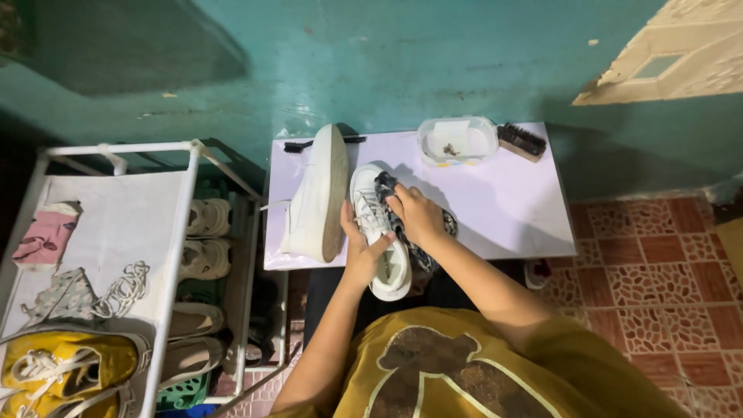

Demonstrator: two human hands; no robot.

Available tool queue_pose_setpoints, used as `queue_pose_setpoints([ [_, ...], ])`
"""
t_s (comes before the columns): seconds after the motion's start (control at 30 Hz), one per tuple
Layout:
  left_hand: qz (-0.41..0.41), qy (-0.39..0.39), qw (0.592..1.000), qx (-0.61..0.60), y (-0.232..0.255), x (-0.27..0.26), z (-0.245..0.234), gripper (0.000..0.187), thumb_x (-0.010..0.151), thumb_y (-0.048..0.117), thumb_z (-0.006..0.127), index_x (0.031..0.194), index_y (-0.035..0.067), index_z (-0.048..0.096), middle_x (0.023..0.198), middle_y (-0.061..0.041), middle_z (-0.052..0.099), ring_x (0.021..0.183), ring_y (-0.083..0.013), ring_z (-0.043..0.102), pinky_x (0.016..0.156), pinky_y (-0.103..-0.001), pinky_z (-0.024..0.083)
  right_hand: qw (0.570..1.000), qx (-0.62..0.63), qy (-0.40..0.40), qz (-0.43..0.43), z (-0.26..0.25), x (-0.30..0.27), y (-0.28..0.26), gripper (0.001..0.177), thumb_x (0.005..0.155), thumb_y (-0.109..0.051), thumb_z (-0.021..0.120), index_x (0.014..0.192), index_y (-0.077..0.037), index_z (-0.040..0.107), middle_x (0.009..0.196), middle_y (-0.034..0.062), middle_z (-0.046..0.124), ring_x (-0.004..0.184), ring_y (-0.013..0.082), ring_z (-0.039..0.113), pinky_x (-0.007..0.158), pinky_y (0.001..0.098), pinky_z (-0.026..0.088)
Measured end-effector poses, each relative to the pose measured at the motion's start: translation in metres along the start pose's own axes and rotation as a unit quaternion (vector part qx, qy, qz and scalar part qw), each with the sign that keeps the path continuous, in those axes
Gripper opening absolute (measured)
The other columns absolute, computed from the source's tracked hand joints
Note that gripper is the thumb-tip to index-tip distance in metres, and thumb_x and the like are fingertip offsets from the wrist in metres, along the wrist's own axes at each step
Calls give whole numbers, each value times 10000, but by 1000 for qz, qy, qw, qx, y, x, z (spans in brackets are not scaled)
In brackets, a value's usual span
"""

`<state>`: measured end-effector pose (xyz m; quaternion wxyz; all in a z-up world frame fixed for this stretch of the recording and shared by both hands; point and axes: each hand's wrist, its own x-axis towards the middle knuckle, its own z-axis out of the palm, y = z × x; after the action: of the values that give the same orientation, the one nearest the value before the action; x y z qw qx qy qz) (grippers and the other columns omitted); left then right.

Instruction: Cleaning the midsoles and soles of white sneakers using a cloth

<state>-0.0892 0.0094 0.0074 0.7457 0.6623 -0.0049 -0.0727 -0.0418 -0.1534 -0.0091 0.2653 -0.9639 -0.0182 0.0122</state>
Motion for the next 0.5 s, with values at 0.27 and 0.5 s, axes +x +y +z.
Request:
queue_pose_setpoints([
  [0.27,9,30,998,-54,8,-4,8,1234,833,81,827,1637,127,-108,1643,-318,-95,1517,-515,-148,1220,-618,-42,992,88,-40,82,-15,-17,-4,564,1114,-527,298,1437,-111,499,1213,222,678,1157,460,649,984,587,515],
  [0.5,42,55,996,-58,11,-2,15,1173,852,75,820,1636,126,-51,1635,-355,-44,1528,-527,-69,1235,-609,-29,964,227,-101,97,-33,-84,-9,614,1038,-625,409,1423,-176,578,1233,206,708,1235,446,599,1064,590,466],
])
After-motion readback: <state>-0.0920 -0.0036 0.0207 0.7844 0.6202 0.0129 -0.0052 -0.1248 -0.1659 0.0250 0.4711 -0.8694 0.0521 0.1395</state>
